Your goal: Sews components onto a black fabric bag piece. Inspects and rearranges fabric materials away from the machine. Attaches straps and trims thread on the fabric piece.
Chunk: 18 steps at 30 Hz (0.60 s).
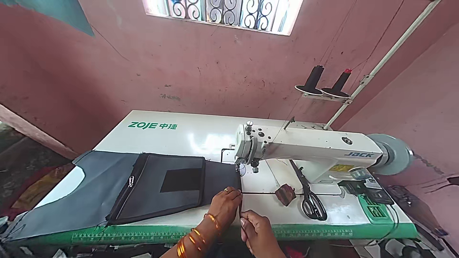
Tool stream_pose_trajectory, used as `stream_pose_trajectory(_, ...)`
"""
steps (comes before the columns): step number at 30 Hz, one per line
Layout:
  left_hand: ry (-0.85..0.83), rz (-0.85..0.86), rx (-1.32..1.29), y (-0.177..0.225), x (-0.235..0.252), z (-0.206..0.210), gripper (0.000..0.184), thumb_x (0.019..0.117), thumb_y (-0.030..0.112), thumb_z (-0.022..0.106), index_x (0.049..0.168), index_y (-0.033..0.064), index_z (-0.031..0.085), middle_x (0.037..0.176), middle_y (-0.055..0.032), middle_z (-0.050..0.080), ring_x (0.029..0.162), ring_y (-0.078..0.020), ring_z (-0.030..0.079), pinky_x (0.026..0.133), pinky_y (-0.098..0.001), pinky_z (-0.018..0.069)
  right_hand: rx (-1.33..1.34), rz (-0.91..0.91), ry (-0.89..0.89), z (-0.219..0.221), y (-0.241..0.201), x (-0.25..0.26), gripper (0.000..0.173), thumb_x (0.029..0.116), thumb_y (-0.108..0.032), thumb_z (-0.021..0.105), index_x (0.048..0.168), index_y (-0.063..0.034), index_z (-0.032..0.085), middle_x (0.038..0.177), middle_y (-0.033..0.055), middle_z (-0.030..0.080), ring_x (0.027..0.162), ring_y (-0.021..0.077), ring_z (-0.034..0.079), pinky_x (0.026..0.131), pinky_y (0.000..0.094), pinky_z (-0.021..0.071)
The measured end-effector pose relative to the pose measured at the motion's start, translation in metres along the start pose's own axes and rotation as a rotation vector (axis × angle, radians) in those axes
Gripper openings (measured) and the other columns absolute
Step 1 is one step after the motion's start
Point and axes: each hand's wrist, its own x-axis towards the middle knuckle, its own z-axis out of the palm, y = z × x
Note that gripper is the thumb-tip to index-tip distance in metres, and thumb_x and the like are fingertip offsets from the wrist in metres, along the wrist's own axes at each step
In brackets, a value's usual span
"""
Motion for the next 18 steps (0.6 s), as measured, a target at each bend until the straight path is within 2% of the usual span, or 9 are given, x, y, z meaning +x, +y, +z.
stream_pose_trajectory(2,0.044,0.026,0.019,0.001,0.003,0.005,0.019,0.0814,-0.003,0.064,0.091,0.0036,0.08,0.095,-0.0091,0.079,0.09,-0.025,0.077,0.074,-0.0365,0.0624,-0.114,-0.075,-0.017,-0.02,-0.006,-0.006,0.025,0.1027,-0.005,0.051,0.116,0.0085,0.068,0.075,0.0065,0.069,0.055,0.0101,0.062,0.054,0.0261,0.0553)
stream_pose_trajectory(4,0.027,0.014,0.022,0.004,0.001,0.003,0.019,0.0811,-0.003,0.064,0.092,0.0026,0.079,0.095,-0.01,0.079,0.09,-0.0257,0.077,0.074,-0.0372,0.0626,-0.57,-0.206,0.198,-0.05,0.006,-0.002,0.02,0.0947,-0.006,0.063,0.106,0.0049,0.075,0.093,0.0179,0.074,0.082,0.0283,0.074,0.074,0.043,0.0613)
stream_pose_trajectory(5,0.014,-0.002,0.024,0.006,0.0,0.001,0.019,0.0812,-0.003,0.065,0.092,0.0023,0.079,0.096,-0.0105,0.079,0.092,-0.0262,0.077,0.076,-0.0378,0.0627,-0.761,-0.166,0.286,-0.066,0.017,0.005,0.022,0.0935,-0.005,0.066,0.109,0.0081,0.074,0.106,0.0274,0.071,0.099,0.0412,0.072,0.085,0.054,0.0586)
stream_pose_trajectory(6,0.012,-0.025,0.03,0.009,0.0,0.002,0.02,0.0814,-0.004,0.065,0.093,0.0023,0.079,0.096,-0.0105,0.079,0.092,-0.0261,0.077,0.077,-0.0378,0.0626,-0.876,-0.114,0.349,-0.082,0.03,0.017,0.022,0.0921,0.0,0.067,0.111,0.0102,0.072,0.11,0.032,0.067,0.106,0.0481,0.067,0.089,0.0596,0.0554)
stream_pose_trajectory(8,0.024,-0.067,0.052,0.016,-0.002,0.003,0.019,0.0808,-0.004,0.066,0.092,0.0023,0.079,0.097,-0.0108,0.079,0.092,-0.0261,0.077,0.077,-0.0381,0.0627,-0.928,-0.162,0.448,-0.092,0.048,0.036,0.016,0.0876,0.008,0.066,0.102,0.0106,0.073,0.102,0.0309,0.067,0.098,0.0473,0.068,0.083,0.0579,0.057)
stream_pose_trajectory(10,0.043,-0.115,0.077,0.021,-0.003,0.005,0.019,0.081,-0.003,0.065,0.092,0.0027,0.08,0.097,-0.0108,0.079,0.091,-0.0258,0.077,0.077,-0.0381,0.0628,-0.767,-0.45,0.462,-0.081,0.048,0.051,0.017,0.0827,0.004,0.066,0.096,0.0056,0.077,0.092,0.0215,0.072,0.084,0.0358,0.073,0.075,0.0477,0.0606)
stream_pose_trajectory(12,0.063,-0.145,0.095,0.026,-0.003,0.006,0.018,0.0798,-0.003,0.066,0.09,0.0024,0.08,0.096,-0.0112,0.079,0.089,-0.0261,0.078,0.075,-0.0389,0.063,-0.52,-0.622,0.294,-0.055,0.038,0.075,0.021,0.0864,-0.006,0.065,0.1,0.0005,0.08,0.092,0.0139,0.074,0.084,0.0234,0.072,0.079,0.0343,0.0606)
stream_pose_trajectory(15,0.119,-0.14,0.155,0.029,-0.004,0.008,0.011,0.0751,-0.001,0.066,0.077,0.0034,0.076,0.08,-0.0085,0.075,0.077,-0.0239,0.076,0.065,-0.0367,0.0614,-0.483,-0.492,-0.155,-0.027,0.01,0.12,0.023,0.0958,-0.006,0.061,0.106,0.0043,0.078,0.096,0.0214,0.071,0.093,0.0325,0.069,0.089,0.0431,0.055)
stream_pose_trajectory(18,0.107,-0.135,0.183,0.03,-0.004,0.007,0.01,0.0739,-0.001,0.067,0.075,0.0038,0.075,0.077,-0.0089,0.073,0.075,-0.0242,0.075,0.062,-0.0367,0.0605,-0.741,-0.394,-0.266,-0.003,-0.015,0.158,0.03,0.1043,-0.009,0.046,0.108,0.0094,0.07,0.105,0.0252,0.068,0.101,0.0373,0.068,0.092,0.0477,0.0536)
